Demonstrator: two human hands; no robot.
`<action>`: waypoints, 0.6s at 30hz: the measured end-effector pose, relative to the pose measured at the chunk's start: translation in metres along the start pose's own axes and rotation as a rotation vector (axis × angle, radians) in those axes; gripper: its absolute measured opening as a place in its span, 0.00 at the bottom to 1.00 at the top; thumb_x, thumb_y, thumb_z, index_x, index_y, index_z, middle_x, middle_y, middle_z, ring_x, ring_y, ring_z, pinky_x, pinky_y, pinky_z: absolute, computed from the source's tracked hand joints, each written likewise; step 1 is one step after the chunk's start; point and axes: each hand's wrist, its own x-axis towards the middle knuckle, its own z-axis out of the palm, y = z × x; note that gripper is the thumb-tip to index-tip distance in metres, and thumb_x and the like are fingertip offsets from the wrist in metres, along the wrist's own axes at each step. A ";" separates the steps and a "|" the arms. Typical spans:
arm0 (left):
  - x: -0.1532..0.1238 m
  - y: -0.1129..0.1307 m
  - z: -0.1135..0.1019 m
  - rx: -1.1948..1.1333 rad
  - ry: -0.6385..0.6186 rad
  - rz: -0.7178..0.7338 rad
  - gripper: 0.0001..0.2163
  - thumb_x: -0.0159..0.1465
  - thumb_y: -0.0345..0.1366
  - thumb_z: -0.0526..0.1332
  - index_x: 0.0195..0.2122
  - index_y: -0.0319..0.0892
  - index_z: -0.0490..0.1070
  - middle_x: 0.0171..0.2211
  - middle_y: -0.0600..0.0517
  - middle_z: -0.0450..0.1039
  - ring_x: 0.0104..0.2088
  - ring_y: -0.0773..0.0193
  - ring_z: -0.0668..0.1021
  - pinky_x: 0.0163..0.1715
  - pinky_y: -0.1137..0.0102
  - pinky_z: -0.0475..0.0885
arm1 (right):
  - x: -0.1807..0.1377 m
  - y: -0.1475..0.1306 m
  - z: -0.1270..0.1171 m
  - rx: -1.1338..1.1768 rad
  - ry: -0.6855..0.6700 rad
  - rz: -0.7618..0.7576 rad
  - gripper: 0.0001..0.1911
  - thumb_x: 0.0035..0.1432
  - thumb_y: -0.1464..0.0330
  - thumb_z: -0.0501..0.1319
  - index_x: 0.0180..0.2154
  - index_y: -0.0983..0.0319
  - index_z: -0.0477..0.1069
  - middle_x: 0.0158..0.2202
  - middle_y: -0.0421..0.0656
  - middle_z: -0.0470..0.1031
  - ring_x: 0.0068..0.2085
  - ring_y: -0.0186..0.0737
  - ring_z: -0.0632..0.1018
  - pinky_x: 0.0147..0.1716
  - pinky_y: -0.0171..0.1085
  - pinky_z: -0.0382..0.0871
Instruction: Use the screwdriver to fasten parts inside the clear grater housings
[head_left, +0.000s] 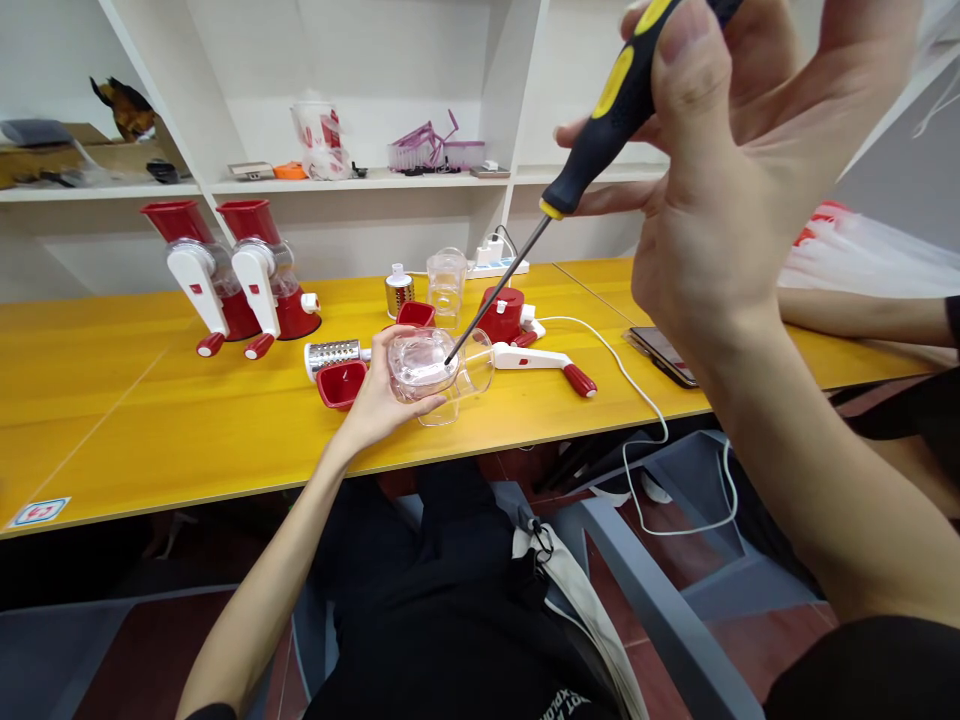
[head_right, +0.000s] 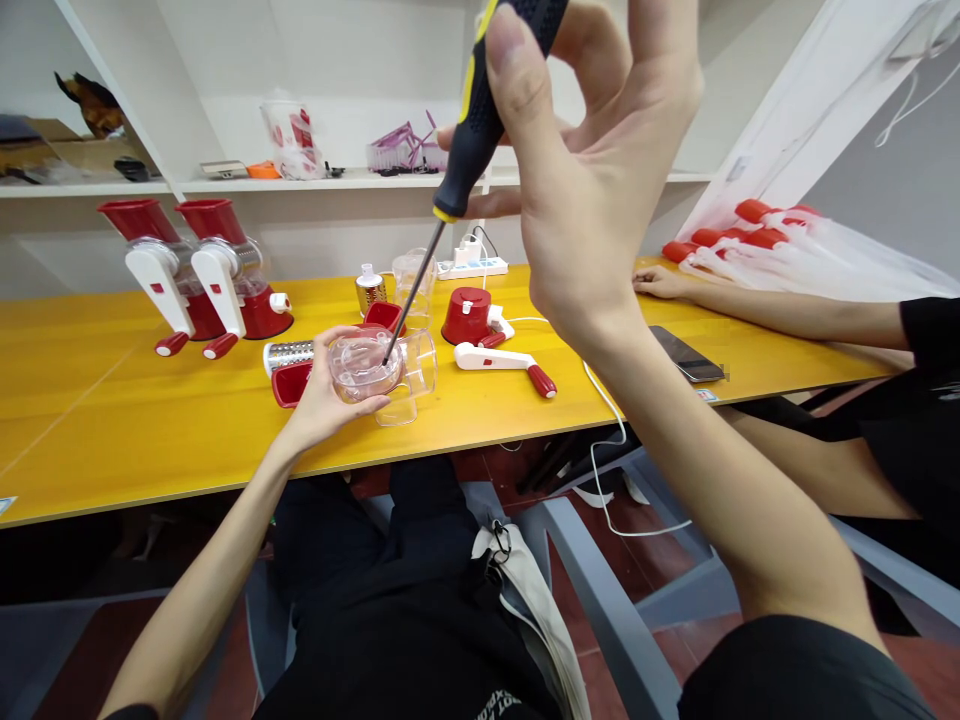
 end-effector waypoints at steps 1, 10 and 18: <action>0.000 0.000 0.000 0.006 -0.001 0.000 0.42 0.52 0.48 0.79 0.62 0.53 0.57 0.58 0.46 0.67 0.61 0.48 0.75 0.64 0.46 0.70 | 0.001 0.000 0.001 0.008 0.014 -0.008 0.14 0.60 0.63 0.68 0.45 0.38 0.73 0.50 0.23 0.73 0.48 0.31 0.81 0.37 0.34 0.85; 0.001 0.001 0.001 0.018 0.000 0.014 0.41 0.53 0.48 0.78 0.62 0.53 0.57 0.59 0.46 0.65 0.60 0.49 0.76 0.63 0.48 0.72 | 0.001 -0.009 0.006 -0.025 0.024 0.047 0.14 0.59 0.64 0.69 0.45 0.41 0.72 0.50 0.24 0.73 0.45 0.26 0.81 0.38 0.30 0.84; 0.000 -0.001 0.002 0.000 -0.002 -0.018 0.42 0.52 0.49 0.79 0.62 0.53 0.56 0.59 0.46 0.66 0.59 0.50 0.76 0.65 0.46 0.69 | 0.002 -0.006 0.006 -0.036 0.055 0.038 0.15 0.58 0.60 0.69 0.45 0.40 0.71 0.52 0.20 0.72 0.49 0.29 0.81 0.39 0.32 0.85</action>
